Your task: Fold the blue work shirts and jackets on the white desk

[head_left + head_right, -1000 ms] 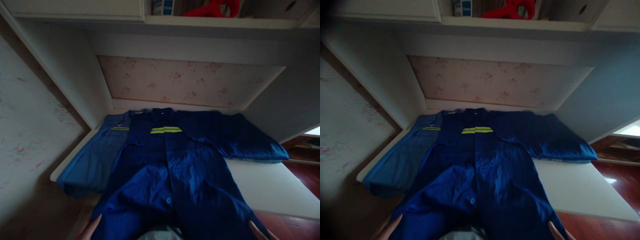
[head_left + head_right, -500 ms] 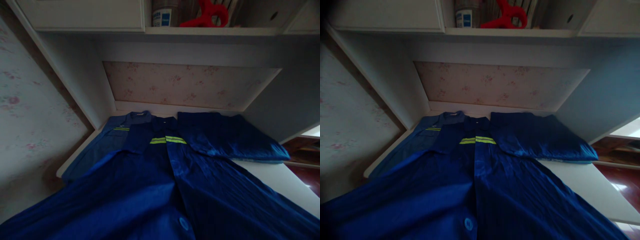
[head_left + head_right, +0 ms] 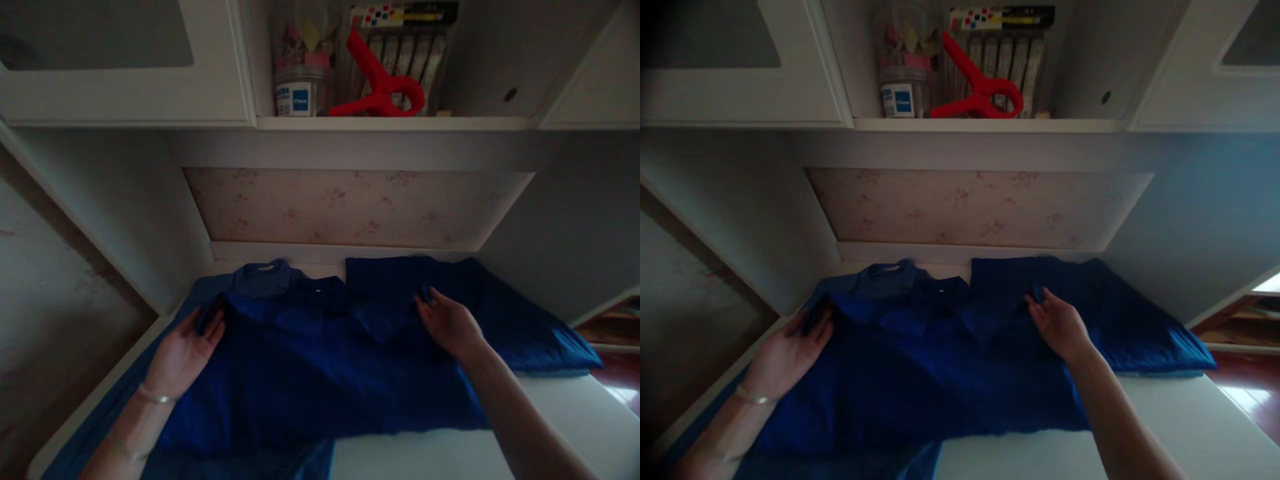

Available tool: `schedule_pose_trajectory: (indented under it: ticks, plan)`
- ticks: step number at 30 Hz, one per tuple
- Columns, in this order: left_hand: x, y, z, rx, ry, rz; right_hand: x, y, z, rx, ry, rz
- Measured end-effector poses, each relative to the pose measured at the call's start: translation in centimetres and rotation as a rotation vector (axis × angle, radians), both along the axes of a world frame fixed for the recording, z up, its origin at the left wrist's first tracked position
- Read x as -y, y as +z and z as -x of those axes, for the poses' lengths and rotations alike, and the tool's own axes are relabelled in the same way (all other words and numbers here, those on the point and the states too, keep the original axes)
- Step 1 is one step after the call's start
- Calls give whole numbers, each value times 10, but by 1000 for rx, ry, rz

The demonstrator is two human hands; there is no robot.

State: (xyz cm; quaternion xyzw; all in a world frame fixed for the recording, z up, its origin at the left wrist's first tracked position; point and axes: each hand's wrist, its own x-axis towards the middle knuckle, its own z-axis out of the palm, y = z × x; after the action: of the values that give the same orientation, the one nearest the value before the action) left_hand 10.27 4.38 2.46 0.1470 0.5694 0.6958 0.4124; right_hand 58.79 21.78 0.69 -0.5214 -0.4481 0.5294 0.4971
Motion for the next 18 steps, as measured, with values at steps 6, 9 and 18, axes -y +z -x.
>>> schedule_pose_trajectory:
  ticks: [6,9,18]
  plan:
    - [-60,-33,13,-428,12,258,-77,-20,48,90,15,119]
    - [-21,-61,15,-483,-75,472,-68,-47,25,502,-44,88]
    - [24,-60,5,155,-319,575,-33,-61,8,334,132,540]
